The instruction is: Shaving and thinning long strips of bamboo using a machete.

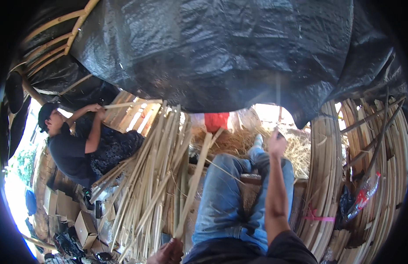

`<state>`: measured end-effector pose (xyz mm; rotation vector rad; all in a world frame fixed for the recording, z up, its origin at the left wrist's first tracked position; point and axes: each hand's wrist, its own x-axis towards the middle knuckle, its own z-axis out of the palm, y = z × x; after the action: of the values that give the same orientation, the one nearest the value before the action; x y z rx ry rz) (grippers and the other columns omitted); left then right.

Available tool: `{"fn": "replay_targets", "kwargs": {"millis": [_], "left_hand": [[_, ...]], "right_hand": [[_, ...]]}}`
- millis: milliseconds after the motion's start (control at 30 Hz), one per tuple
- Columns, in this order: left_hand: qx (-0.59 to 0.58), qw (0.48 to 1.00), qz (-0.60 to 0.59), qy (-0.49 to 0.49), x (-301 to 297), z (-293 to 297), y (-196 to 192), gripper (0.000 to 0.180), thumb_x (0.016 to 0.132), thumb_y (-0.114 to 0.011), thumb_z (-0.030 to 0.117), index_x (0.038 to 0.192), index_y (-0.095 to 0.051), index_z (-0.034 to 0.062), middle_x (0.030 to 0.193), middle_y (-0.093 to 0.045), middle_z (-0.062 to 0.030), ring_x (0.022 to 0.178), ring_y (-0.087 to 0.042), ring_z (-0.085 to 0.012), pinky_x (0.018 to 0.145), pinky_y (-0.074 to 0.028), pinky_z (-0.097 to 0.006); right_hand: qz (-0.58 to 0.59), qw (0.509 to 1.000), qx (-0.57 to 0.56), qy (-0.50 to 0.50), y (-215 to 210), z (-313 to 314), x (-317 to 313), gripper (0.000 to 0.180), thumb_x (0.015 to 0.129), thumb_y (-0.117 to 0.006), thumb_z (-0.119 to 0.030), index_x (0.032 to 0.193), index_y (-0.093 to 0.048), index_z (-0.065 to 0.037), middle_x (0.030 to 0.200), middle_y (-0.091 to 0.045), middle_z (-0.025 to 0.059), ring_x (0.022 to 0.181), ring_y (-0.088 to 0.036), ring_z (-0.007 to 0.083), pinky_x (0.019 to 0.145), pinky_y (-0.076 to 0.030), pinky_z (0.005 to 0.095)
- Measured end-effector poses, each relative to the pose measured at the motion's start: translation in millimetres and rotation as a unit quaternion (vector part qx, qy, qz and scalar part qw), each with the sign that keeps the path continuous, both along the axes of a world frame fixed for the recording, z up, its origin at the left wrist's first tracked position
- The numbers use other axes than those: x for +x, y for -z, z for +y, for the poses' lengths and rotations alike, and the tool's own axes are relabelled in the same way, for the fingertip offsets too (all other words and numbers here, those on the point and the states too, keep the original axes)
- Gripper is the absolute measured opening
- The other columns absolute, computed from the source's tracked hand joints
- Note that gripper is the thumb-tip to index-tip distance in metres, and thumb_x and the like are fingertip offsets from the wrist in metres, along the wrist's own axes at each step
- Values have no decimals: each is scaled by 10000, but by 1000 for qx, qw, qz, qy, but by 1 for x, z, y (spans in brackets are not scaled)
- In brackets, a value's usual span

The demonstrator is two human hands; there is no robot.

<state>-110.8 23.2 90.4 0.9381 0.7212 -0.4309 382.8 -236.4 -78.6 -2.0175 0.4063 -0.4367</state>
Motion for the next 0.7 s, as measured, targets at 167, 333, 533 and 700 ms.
{"fn": "replay_targets", "kwargs": {"millis": [167,333,533,700], "left_hand": [[-2,999,-18,45,25,8,31,525,1058,-331,602,779,-426,167,595,-326,40,455,-274,-85,415,-225,-260],[-18,996,1,83,70,2,16,531,1063,-326,589,811,-423,132,625,-292,42,486,-244,-86,440,-210,-267],[5,996,51,78,76,-14,20,513,1074,-329,560,828,-432,121,633,-293,39,499,-253,-85,448,-198,-265],[-3,999,-29,28,41,-7,68,495,1063,-359,581,768,-439,191,558,-318,59,413,-247,-73,387,-211,-255]], "right_hand": [[-46,935,346,-62,7,-7,-42,571,1056,-389,-565,728,-445,-101,564,-383,-10,429,-410,91,360,-292,258],[-83,924,324,-184,-32,33,-92,507,1078,-423,-363,678,-469,-54,550,-469,12,452,-462,108,414,-342,276],[-193,933,7,-304,-39,48,-110,407,900,-695,-427,803,-652,-34,562,-566,117,470,-612,271,486,-474,394],[-295,885,-118,-341,-41,56,-112,470,865,-697,-554,838,-671,-86,549,-580,94,481,-626,294,472,-486,404]]}}
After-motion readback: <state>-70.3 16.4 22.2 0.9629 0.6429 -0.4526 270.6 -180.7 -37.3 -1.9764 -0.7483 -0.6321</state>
